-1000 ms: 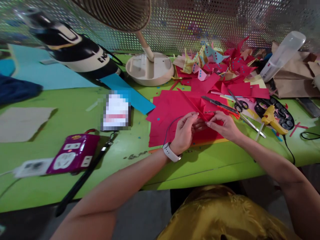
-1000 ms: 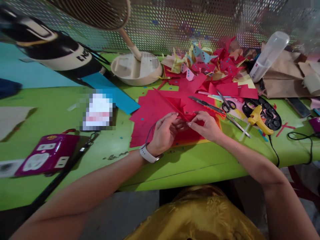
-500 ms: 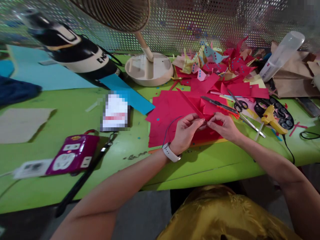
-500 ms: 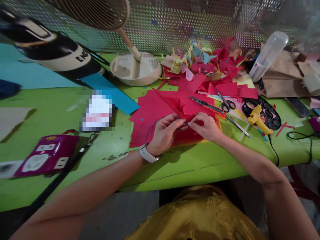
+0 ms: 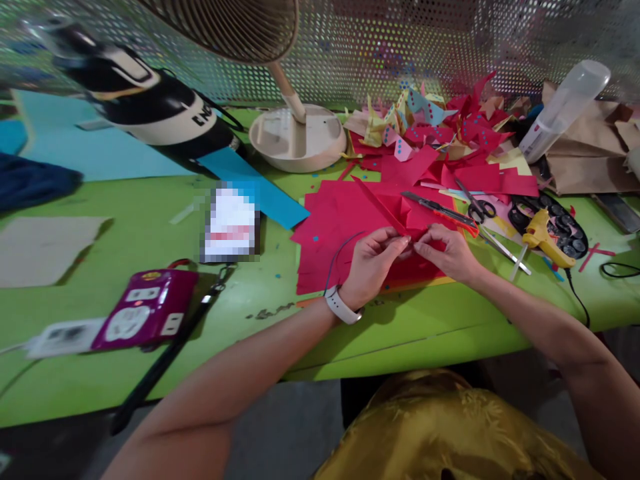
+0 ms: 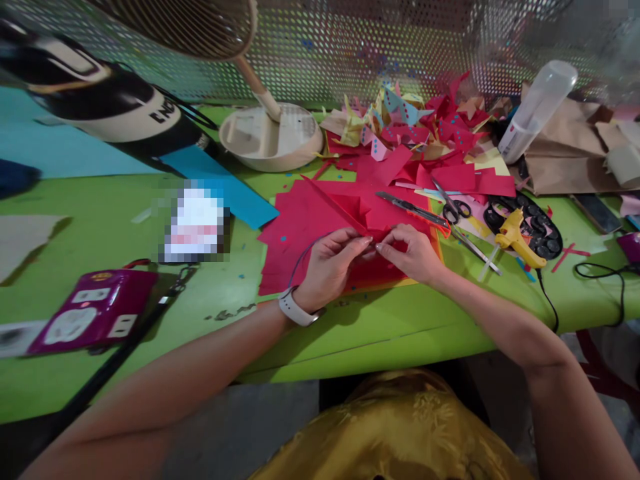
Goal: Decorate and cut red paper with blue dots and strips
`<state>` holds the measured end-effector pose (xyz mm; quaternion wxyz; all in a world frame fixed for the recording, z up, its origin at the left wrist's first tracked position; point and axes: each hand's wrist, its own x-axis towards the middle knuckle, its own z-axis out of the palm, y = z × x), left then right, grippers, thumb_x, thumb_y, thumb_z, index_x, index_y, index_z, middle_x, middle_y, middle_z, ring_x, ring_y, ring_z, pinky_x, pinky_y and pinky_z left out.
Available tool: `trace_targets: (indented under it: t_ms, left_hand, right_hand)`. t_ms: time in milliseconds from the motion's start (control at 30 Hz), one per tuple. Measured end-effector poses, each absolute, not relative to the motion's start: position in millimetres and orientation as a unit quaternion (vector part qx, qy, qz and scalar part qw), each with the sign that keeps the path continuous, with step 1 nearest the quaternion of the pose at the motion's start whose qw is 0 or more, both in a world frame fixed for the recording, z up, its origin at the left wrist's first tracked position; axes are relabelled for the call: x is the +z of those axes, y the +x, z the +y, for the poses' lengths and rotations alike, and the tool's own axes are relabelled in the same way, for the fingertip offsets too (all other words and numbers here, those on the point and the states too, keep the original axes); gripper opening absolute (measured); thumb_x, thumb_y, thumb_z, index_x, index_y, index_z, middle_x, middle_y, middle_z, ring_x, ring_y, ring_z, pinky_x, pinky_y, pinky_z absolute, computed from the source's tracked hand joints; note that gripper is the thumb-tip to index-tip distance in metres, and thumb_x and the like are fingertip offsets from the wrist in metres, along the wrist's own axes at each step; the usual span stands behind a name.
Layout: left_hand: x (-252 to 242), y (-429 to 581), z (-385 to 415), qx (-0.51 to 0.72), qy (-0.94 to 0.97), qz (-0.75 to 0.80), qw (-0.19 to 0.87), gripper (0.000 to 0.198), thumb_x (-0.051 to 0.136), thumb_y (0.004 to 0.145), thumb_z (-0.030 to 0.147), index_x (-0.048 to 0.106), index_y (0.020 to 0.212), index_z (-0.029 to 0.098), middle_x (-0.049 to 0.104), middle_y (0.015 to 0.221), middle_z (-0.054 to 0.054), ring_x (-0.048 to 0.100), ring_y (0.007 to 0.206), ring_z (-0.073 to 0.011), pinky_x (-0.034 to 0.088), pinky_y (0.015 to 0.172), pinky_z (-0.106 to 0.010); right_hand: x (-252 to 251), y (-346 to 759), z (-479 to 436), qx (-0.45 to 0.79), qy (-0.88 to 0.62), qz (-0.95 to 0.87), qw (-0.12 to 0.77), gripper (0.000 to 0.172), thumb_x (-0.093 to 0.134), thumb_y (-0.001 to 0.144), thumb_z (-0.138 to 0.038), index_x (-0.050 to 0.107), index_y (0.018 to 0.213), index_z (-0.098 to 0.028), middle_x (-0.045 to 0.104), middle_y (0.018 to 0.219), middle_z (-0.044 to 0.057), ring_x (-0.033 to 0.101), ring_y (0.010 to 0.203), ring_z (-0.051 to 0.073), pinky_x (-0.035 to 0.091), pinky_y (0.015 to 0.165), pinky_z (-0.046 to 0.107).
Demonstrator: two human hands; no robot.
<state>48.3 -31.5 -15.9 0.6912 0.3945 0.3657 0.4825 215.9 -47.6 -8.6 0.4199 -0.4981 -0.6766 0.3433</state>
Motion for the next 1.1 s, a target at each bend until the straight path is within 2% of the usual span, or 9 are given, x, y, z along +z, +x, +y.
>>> trace_targets:
  t_ms: [267,433,633,767,867,967,1033,1100]
  left_hand:
    - [-13,49,-32,0.475,0.411,0.38,0.679,0.027,0.084,0.066,0.037,0.066,0.073,0.018,0.069,0.068,0.002,0.064,0.064,-0.0108,0.055,0.068,-0.024]
    - [-12,49,-31,0.474,0.419,0.38,0.675,0.024,0.081,0.068,0.036,0.066,0.072,0.018,0.069,0.069,0.002,0.063,0.066,-0.012,0.053,0.067,-0.025]
    - [-10,48,-25,0.514,0.394,0.381,0.66,0.018,0.08,0.07,0.03,0.065,0.069,0.019,0.067,0.07,0.003,0.06,0.065,-0.0095,0.047,0.063,-0.021]
    - [-11,48,-20,0.541,0.377,0.372,0.654,0.019,0.08,0.069,0.03,0.065,0.07,0.02,0.068,0.072,0.003,0.062,0.069,-0.0105,0.05,0.068,-0.023]
    - [-12,48,-20,0.559,0.384,0.36,0.641,0.017,0.079,0.071,0.031,0.067,0.073,0.02,0.07,0.076,0.002,0.065,0.074,-0.0112,0.051,0.074,-0.024]
    - [-11,48,-25,0.548,0.408,0.359,0.636,0.015,0.077,0.076,0.032,0.068,0.076,0.021,0.069,0.075,0.003,0.063,0.071,-0.0106,0.05,0.071,-0.023]
    - [-11,48,-29,0.529,0.413,0.365,0.645,0.016,0.077,0.076,0.034,0.067,0.077,0.021,0.068,0.073,0.003,0.062,0.068,-0.0107,0.05,0.068,-0.023]
    - [-11,48,-31,0.516,0.408,0.365,0.658,0.017,0.077,0.075,0.034,0.067,0.078,0.021,0.069,0.073,0.003,0.062,0.068,-0.0107,0.05,0.067,-0.023]
  right_hand:
    - [-9,215,-48,0.329,-0.506,-0.678,0.42,0.018,0.065,0.085,-0.032,0.066,0.071,-0.02,0.062,0.073,0.0,0.058,0.075,0.015,0.047,0.076,0.032]
    - [-11,214,-47,0.314,-0.508,-0.676,0.431,0.021,0.066,0.086,-0.038,0.066,0.073,-0.022,0.064,0.073,0.0,0.06,0.076,0.016,0.048,0.077,0.033]
    - [-6,211,-52,0.286,-0.476,-0.683,0.474,0.01,0.067,0.086,-0.033,0.067,0.089,-0.023,0.07,0.09,0.003,0.065,0.09,0.018,0.051,0.086,0.035]
    - [-3,213,-52,0.279,-0.475,-0.662,0.509,0.018,0.066,0.086,-0.033,0.064,0.101,-0.024,0.07,0.104,0.005,0.064,0.101,0.018,0.05,0.094,0.038]
    - [-2,214,-50,0.353,-0.508,-0.578,0.532,0.026,0.067,0.084,-0.046,0.061,0.094,-0.022,0.069,0.091,0.003,0.064,0.082,0.015,0.053,0.079,0.032]
    - [-2,212,-50,0.473,-0.509,-0.554,0.459,0.039,0.068,0.08,-0.059,0.061,0.079,-0.02,0.064,0.073,0.0,0.057,0.065,0.012,0.049,0.062,0.027]
    - [-2,209,-52,0.527,-0.493,-0.545,0.428,0.044,0.068,0.078,-0.063,0.063,0.076,-0.019,0.063,0.07,0.0,0.055,0.062,0.011,0.048,0.059,0.026]
    - [-2,207,-53,0.546,-0.483,-0.529,0.434,0.046,0.069,0.076,-0.065,0.066,0.08,-0.019,0.064,0.072,0.0,0.056,0.062,0.011,0.048,0.06,0.027]
